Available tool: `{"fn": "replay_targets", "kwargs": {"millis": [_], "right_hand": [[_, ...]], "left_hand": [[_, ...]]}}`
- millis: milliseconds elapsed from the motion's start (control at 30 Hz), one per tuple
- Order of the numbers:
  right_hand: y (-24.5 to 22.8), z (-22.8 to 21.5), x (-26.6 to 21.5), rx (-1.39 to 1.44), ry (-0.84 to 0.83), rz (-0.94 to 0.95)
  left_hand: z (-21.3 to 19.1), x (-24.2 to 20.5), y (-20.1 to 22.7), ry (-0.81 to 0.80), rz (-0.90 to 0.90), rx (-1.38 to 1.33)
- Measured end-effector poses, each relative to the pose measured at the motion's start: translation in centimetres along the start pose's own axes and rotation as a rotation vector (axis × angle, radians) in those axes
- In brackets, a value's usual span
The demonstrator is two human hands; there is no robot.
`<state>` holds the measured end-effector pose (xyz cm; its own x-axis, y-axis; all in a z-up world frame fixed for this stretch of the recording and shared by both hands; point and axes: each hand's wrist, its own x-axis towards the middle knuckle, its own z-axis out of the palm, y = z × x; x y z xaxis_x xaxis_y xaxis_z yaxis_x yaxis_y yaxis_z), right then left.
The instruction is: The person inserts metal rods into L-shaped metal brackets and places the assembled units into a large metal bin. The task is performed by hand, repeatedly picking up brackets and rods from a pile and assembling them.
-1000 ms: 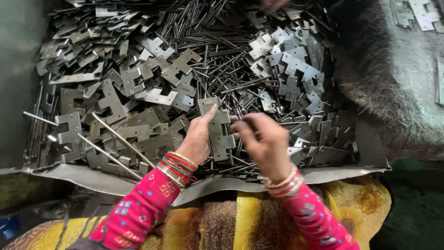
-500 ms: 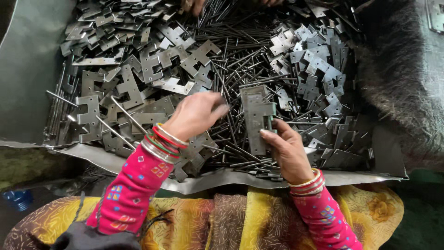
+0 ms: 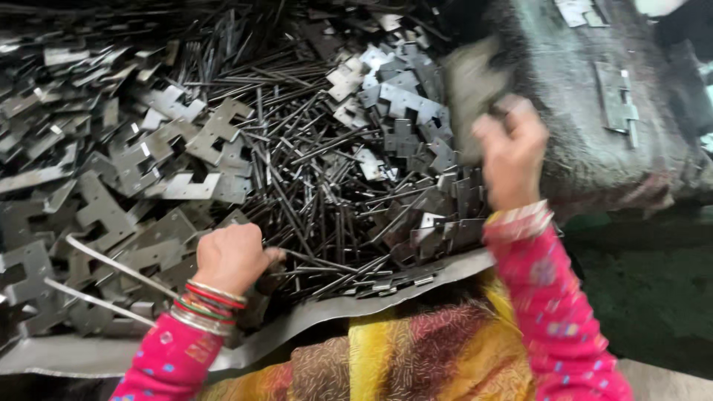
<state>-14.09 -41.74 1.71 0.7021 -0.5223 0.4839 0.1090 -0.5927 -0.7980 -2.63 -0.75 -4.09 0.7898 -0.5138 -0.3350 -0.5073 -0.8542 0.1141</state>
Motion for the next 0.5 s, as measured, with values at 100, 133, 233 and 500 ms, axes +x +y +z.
{"fn": "replay_targets", "kwargs": {"millis": [100, 133, 233, 500], "right_hand": [[6.2, -5.7, 8.8, -0.472, 0.205, -0.35], [8.0, -7.6, 11.3, -0.457, 0.226, -0.222], [11.4, -12.4, 15.6, -0.572, 0.118, 0.181], [6.2, -7.0, 7.6, -0.835, 0.227, -0.054]], "left_hand": [[0.6, 0.4, 0.9, -0.036, -0.051, 0.038], [0.7, 0.5, 0.9, -0.053, -0.045, 0.032], [0.6, 0.8, 0.6, -0.082, -0.044, 0.023], [-0.1, 1.4, -0.4, -0.246, -0.017, -0.185]]}}
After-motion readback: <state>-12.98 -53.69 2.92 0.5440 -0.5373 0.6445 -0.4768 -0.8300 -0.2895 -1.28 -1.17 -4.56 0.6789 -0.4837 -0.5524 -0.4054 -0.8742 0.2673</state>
